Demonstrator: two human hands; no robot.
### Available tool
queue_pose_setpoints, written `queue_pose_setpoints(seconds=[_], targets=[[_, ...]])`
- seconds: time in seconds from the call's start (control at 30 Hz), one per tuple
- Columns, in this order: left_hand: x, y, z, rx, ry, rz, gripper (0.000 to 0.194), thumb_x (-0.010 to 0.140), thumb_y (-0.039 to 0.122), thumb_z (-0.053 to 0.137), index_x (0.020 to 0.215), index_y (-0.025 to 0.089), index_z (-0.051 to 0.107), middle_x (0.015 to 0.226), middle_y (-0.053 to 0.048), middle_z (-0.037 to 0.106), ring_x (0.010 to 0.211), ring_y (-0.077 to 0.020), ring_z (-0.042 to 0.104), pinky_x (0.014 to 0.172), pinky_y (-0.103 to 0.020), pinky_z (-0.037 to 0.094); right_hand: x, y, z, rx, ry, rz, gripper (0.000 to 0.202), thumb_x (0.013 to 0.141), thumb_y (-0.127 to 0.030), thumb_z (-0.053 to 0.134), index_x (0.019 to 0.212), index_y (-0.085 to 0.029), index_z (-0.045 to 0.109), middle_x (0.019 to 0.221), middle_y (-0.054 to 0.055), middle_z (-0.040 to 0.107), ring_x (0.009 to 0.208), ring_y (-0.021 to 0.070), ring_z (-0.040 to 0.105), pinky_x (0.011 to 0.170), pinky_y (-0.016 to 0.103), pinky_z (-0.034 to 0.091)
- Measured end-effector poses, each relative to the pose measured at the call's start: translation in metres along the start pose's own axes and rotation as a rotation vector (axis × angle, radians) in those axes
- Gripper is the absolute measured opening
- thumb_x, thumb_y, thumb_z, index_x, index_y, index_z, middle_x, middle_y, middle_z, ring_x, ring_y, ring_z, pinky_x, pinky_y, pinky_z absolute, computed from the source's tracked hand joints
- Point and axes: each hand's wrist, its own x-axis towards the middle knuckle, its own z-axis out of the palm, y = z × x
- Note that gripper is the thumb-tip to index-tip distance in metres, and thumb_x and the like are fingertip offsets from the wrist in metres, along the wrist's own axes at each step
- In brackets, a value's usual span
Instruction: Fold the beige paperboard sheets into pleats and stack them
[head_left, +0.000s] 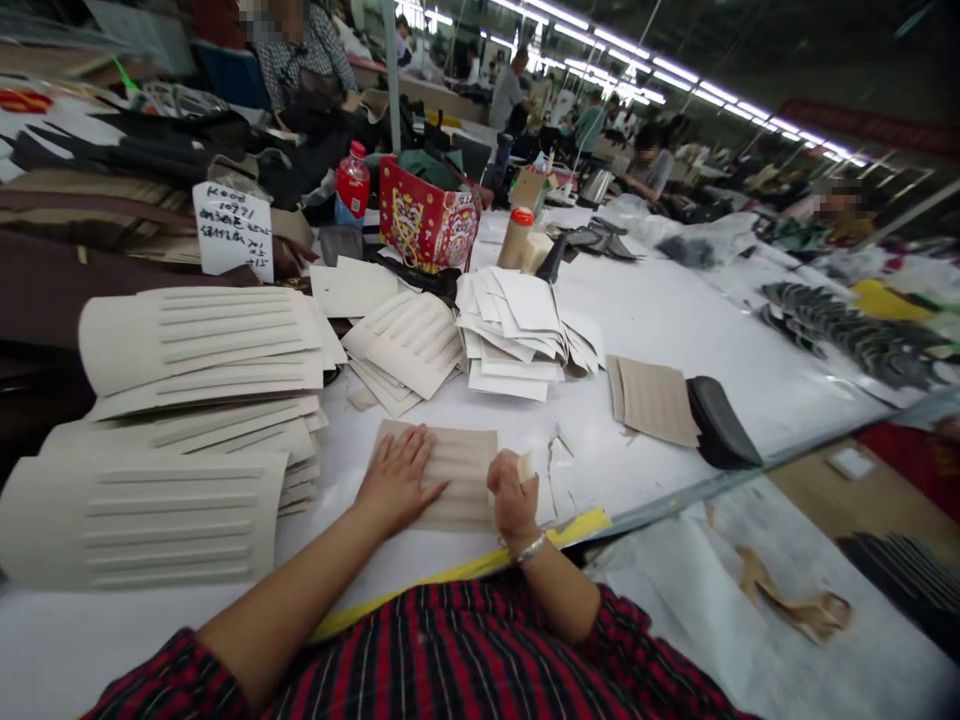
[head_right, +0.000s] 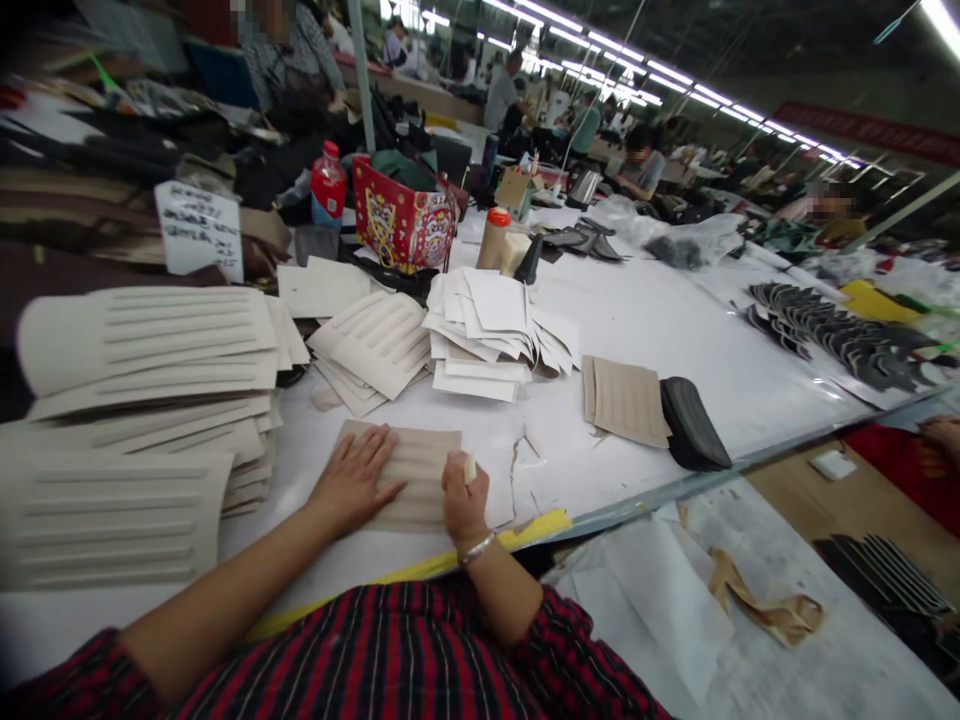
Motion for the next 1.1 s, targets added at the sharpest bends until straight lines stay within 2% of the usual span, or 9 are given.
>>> queue_pose_setpoints(seconds=[0.13, 0.27, 0.33, 0.43, 0.57, 0.73, 0.93, 1.03, 1.1], targets=[[-0.005, -0.015, 0.0, -0.098, 0.091, -0.064, 0.045, 0.088, 0.026, 0.028, 0.127, 0.006, 0.038, 0.135, -0.014, 0.039, 0.125, -0.0202, 0.033, 0.104, -0.038, 0.025, -0.042, -0.021, -0.029, 0.005, 0.015, 0.063, 0.035, 0.086, -0.038, 0.036, 0.056, -0.02, 0.034, 0.051, -0.005, 0.035, 0.047, 0.0087, 0.036, 0.047, 0.023, 0.034], [-0.027, -0.032, -0.005, -0.08, 0.106, -0.109, 0.046, 0.079, 0.007, 0.031, 0.123, 0.012, 0.045, 0.132, -0.009, 0.044, 0.124, -0.0202, 0.035, 0.104, -0.042, 0.026, -0.021, -0.055, -0.037, -0.268, -0.133, -0.034, 0.034, 0.087, -0.04, 0.031, 0.07, -0.019, 0.052, 0.072, 0.002, 0.054, 0.072, 0.0138, 0.052, 0.067, 0.027, 0.043], [-0.037, -0.034, -0.007, -0.04, 0.059, -0.121, 0.048, 0.077, 0.006, 0.033, 0.122, 0.017, 0.047, 0.131, -0.005, 0.045, 0.124, -0.0216, 0.035, 0.104, -0.046, 0.022, 0.002, -0.065, -0.018, -0.37, -0.298, 0.021, 0.035, 0.085, -0.045, 0.033, 0.081, -0.019, 0.057, 0.065, 0.0, 0.054, 0.064, 0.0137, 0.053, 0.058, 0.025, 0.043], [-0.044, -0.031, -0.006, -0.022, 0.034, -0.145, 0.048, 0.079, 0.008, 0.033, 0.124, 0.018, 0.045, 0.134, -0.003, 0.041, 0.126, -0.0208, 0.032, 0.105, -0.045, 0.019, 0.033, -0.065, 0.03, -0.415, -0.47, 0.177, 0.036, 0.082, -0.048, 0.037, 0.09, -0.019, 0.058, 0.046, -0.004, 0.049, 0.042, 0.0115, 0.048, 0.042, 0.022, 0.04], [-0.044, -0.031, -0.002, -0.041, 0.049, -0.154, 0.047, 0.081, 0.009, 0.032, 0.125, 0.019, 0.043, 0.136, -0.002, 0.039, 0.126, -0.0203, 0.03, 0.105, -0.044, 0.018, 0.053, -0.054, 0.084, -0.488, -0.504, 0.228, 0.019, 0.076, -0.033, 0.048, 0.081, -0.018, 0.059, 0.053, 0.0, 0.059, 0.047, 0.0122, 0.058, 0.045, 0.02, 0.044], [-0.043, -0.031, 0.0, -0.059, 0.056, -0.166, 0.046, 0.082, 0.009, 0.032, 0.125, 0.02, 0.042, 0.135, -0.002, 0.04, 0.127, -0.0194, 0.029, 0.106, -0.043, 0.016, 0.048, -0.047, 0.102, -0.736, -0.457, 0.053, 0.017, 0.075, -0.023, 0.045, 0.069, -0.015, 0.059, 0.053, 0.004, 0.062, 0.051, 0.0135, 0.061, 0.051, 0.02, 0.045], [-0.044, -0.032, -0.01, -0.099, 0.001, -0.186, 0.044, 0.082, 0.011, 0.033, 0.125, 0.019, 0.043, 0.136, -0.003, 0.04, 0.127, -0.0196, 0.029, 0.105, -0.043, 0.018, -0.023, -0.049, 0.084, -0.732, -0.534, 0.115, 0.032, 0.082, -0.034, 0.039, 0.066, -0.015, 0.06, 0.049, 0.006, 0.061, 0.05, 0.0151, 0.06, 0.052, 0.022, 0.045], [-0.045, -0.032, -0.018, -0.093, -0.03, -0.201, 0.045, 0.081, 0.009, 0.032, 0.124, 0.019, 0.044, 0.135, -0.003, 0.04, 0.126, -0.0192, 0.03, 0.105, -0.044, 0.018, -0.055, -0.056, 0.048, -0.578, -0.607, 0.256, 0.033, 0.082, -0.039, 0.039, 0.067, -0.016, 0.057, 0.045, 0.002, 0.058, 0.044, 0.0133, 0.058, 0.047, 0.021, 0.045], [-0.041, -0.025, -0.022, -0.085, -0.017, -0.204, 0.045, 0.082, 0.01, 0.031, 0.124, 0.018, 0.045, 0.135, -0.005, 0.04, 0.126, -0.0201, 0.03, 0.105, -0.045, 0.017, -0.059, -0.062, 0.014, -0.458, -0.584, 0.302, 0.028, 0.081, -0.041, 0.043, 0.074, -0.017, 0.056, 0.047, -0.001, 0.057, 0.048, 0.013, 0.059, 0.051, 0.022, 0.048]])
